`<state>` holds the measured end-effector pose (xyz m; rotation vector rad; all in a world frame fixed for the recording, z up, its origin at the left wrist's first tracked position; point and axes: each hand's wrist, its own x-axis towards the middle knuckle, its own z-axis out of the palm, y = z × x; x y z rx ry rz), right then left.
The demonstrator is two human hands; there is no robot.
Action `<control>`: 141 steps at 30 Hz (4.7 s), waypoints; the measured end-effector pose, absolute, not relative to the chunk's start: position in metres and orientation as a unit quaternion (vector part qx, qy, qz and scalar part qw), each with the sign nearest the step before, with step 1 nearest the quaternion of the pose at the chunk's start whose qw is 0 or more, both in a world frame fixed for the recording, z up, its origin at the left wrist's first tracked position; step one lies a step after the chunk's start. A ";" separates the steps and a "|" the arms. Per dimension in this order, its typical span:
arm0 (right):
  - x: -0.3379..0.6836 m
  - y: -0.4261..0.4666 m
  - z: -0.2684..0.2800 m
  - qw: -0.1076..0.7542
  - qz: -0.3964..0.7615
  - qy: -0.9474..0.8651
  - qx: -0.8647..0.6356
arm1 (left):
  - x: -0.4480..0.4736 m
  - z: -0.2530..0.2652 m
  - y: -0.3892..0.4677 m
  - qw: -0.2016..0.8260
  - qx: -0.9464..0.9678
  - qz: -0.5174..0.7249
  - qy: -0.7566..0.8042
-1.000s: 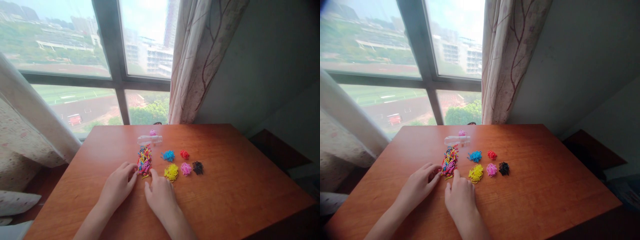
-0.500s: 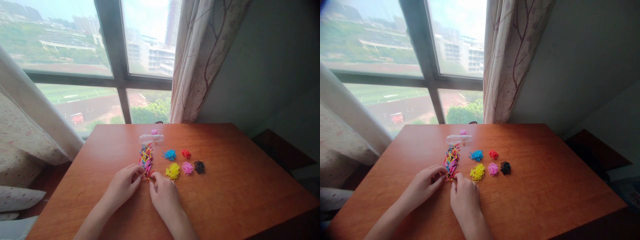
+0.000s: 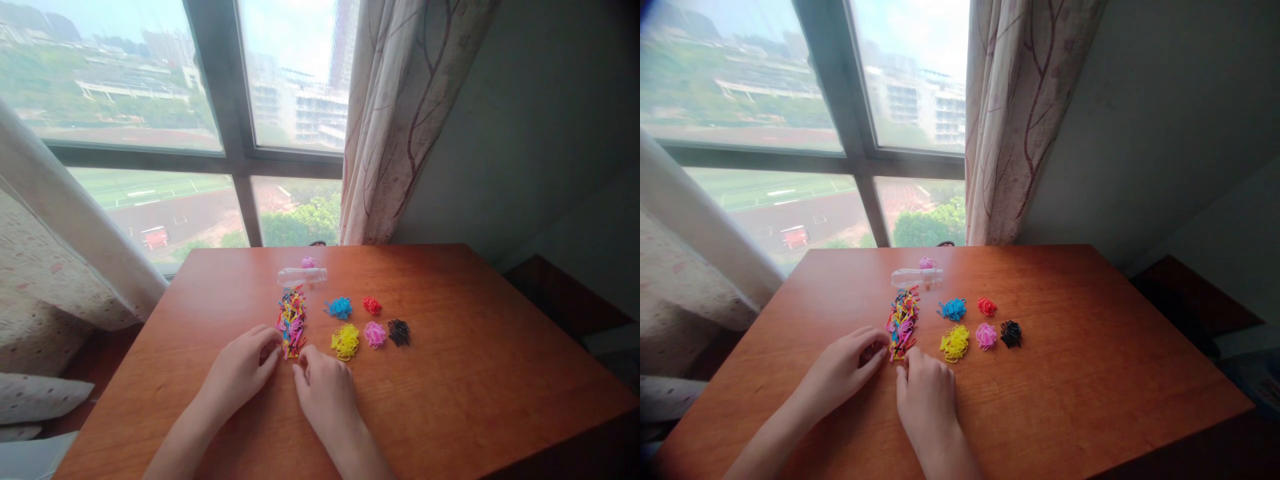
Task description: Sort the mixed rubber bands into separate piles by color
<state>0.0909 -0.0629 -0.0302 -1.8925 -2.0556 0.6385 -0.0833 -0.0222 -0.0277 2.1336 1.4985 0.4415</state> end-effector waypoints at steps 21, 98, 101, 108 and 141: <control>0.099 -0.069 -0.031 0.231 0.198 -0.700 -0.646 | -0.081 -0.025 -0.024 0.243 0.783 0.137 0.556; 0.244 0.026 -0.002 -0.057 0.083 -0.621 -0.777 | -0.081 -0.016 -0.027 0.216 0.791 0.091 0.564; 0.244 0.026 -0.002 -0.054 0.083 -0.625 -0.774 | -0.081 -0.016 -0.027 0.217 0.789 0.089 0.568; 0.245 0.021 0.000 -0.048 0.080 -0.622 -0.777 | -0.082 -0.017 -0.027 0.220 0.795 0.098 0.557; 0.097 -0.054 -0.043 0.171 0.176 -0.775 -0.582 | -0.084 -0.021 -0.028 0.220 0.813 0.083 0.533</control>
